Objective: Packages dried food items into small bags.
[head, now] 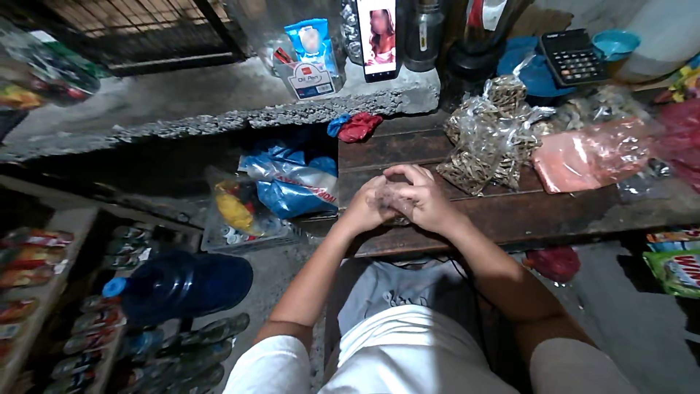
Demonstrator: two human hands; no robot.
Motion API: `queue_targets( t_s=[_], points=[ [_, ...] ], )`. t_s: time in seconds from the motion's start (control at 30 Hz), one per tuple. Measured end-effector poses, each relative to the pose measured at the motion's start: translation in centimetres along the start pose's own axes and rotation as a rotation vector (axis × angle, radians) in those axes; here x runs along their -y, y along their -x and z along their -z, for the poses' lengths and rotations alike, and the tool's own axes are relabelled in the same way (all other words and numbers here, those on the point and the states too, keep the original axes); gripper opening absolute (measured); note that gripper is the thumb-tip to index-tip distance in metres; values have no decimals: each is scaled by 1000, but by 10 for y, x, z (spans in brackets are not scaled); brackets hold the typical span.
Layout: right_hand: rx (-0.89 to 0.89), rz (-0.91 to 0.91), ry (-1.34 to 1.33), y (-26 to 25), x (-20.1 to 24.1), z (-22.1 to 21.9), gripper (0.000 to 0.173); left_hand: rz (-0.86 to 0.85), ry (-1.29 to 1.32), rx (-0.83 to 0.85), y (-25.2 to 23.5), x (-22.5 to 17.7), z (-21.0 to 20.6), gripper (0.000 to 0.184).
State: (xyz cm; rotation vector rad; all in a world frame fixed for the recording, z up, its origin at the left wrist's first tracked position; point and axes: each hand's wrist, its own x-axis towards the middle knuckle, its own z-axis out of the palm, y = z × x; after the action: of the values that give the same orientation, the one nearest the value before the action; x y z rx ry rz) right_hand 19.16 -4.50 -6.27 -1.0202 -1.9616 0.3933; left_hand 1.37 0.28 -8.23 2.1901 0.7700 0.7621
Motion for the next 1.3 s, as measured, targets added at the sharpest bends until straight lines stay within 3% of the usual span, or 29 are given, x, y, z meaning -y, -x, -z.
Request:
queue_targets(
  t_s=[0.1,0.27,0.33,0.6,0.73,0.87,1.0,1.3],
  points=[
    [-16,101,114,-4,3,0,20,17,-98,42,-3,-11,7,27],
    [-10,140,152,-2,-1,-3,24,-234,-190,62,-1,-3,-1,17],
    [9,143,169,-1,-2,-4,26,-254,-225,74,5,-5,-6,16],
    [37,168,219,-1,0,-1,28,-333,-217,7,7,-4,-19,26],
    [43,157,193,-2,5,2,29,-414,-340,-33,10,-4,-24,28],
    [48,138,161,-1,4,1,36,-380,-401,-28,11,-10,-25,24],
    [29,125,127,0,4,4,35,-336,-274,-29,9,-7,-23,25],
    [6,94,93,3,-2,7,39,-100,-158,-5,3,-12,-21,24]
  ],
)
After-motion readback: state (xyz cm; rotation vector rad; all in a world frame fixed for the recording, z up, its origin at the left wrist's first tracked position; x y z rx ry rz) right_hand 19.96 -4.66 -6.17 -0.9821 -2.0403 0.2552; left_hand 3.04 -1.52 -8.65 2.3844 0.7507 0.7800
